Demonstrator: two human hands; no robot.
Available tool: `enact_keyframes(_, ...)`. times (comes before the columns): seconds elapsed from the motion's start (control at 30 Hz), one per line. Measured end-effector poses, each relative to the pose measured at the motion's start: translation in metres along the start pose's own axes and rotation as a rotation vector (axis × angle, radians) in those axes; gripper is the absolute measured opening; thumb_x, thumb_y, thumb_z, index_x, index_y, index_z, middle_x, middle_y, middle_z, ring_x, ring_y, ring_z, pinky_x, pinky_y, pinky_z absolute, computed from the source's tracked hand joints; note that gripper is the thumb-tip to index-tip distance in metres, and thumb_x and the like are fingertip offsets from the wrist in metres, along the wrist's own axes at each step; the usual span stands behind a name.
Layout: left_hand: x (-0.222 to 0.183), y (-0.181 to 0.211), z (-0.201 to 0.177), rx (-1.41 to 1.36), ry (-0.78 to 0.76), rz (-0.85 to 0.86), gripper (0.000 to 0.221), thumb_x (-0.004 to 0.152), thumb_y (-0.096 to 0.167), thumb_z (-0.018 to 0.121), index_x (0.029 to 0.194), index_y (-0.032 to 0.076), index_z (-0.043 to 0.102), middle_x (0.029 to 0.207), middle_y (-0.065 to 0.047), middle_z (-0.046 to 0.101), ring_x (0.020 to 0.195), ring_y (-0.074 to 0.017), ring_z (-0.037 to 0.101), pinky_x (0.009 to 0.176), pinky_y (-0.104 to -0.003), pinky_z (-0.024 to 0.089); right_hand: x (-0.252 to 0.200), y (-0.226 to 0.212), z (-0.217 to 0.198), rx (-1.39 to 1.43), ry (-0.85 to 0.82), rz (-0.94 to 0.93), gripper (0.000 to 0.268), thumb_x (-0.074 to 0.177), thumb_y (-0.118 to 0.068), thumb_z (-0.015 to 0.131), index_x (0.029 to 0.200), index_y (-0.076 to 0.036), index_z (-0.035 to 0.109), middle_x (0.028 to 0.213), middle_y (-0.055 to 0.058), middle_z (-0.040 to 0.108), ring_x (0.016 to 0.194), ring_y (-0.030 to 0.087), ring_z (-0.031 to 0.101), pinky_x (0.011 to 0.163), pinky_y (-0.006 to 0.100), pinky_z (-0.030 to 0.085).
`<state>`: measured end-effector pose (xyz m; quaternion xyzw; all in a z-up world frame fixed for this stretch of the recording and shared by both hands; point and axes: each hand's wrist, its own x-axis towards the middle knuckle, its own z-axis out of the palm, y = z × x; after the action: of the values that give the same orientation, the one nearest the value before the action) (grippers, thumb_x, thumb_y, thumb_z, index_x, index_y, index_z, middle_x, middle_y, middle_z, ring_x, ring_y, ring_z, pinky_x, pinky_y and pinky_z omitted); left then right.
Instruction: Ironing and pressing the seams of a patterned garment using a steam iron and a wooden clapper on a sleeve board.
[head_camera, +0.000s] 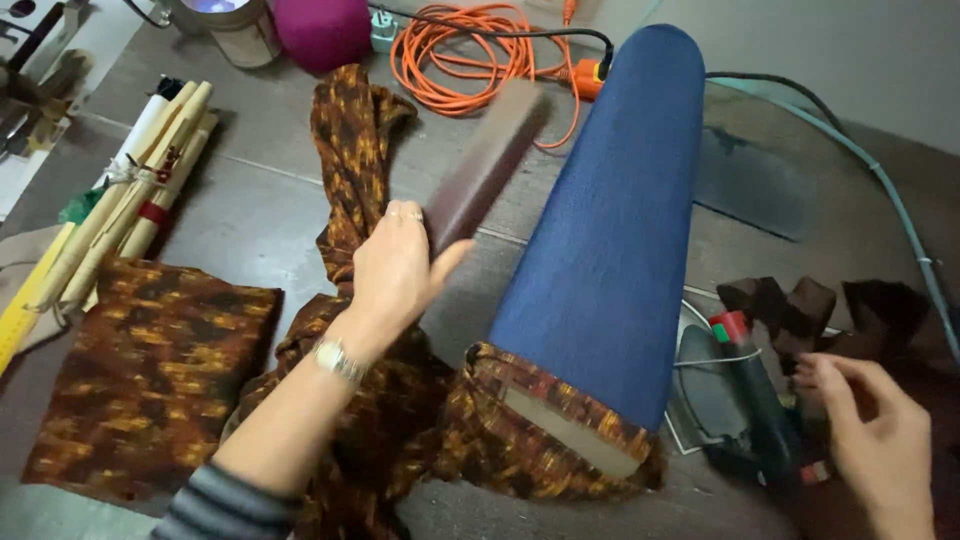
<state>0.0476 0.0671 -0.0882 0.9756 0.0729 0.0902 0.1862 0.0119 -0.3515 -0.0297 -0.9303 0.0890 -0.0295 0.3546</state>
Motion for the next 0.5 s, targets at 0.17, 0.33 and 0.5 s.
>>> enact_keyframes(0.17,0.025,-0.019,0.074,0.051,-0.124,-0.092,0.061,0.085,0.059,0.066,0.102,0.002,0.052,0.097,-0.017,0.061,0.081,-0.0365,0.065,0.061,-0.051,0.054,-0.024,-0.009,0.036,0.066,-0.14,-0.249,0.015,0.094,-0.01,0.058,0.098,-0.001,0.07,0.095,0.009,0.071,0.088,0.016,0.064,0.087,0.028,0.047)
enact_keyframes(0.33,0.034,-0.007,0.122,0.059,-0.204,-0.062,0.058,0.082,0.056,0.069,0.102,0.003,0.055,0.101,-0.016,0.058,0.087,-0.0353,0.063,0.068,-0.049,0.055,-0.045,-0.054,0.065,-0.014,-0.293,-0.483,0.015,0.086,-0.017,0.062,0.088,-0.006,0.072,0.089,0.004,0.072,0.084,0.015,0.067,0.082,0.028,0.049)
enact_keyframes(0.5,0.03,-0.014,0.155,0.13,-0.082,0.07,0.055,0.082,0.055,0.07,0.101,0.006,0.054,0.099,-0.011,0.054,0.089,-0.0299,0.058,0.064,-0.044,0.054,-0.051,-0.075,0.075,-0.095,-0.459,-0.278,0.016,0.087,-0.023,0.062,0.092,-0.013,0.072,0.088,-0.003,0.069,0.078,0.009,0.067,0.069,0.026,0.052)
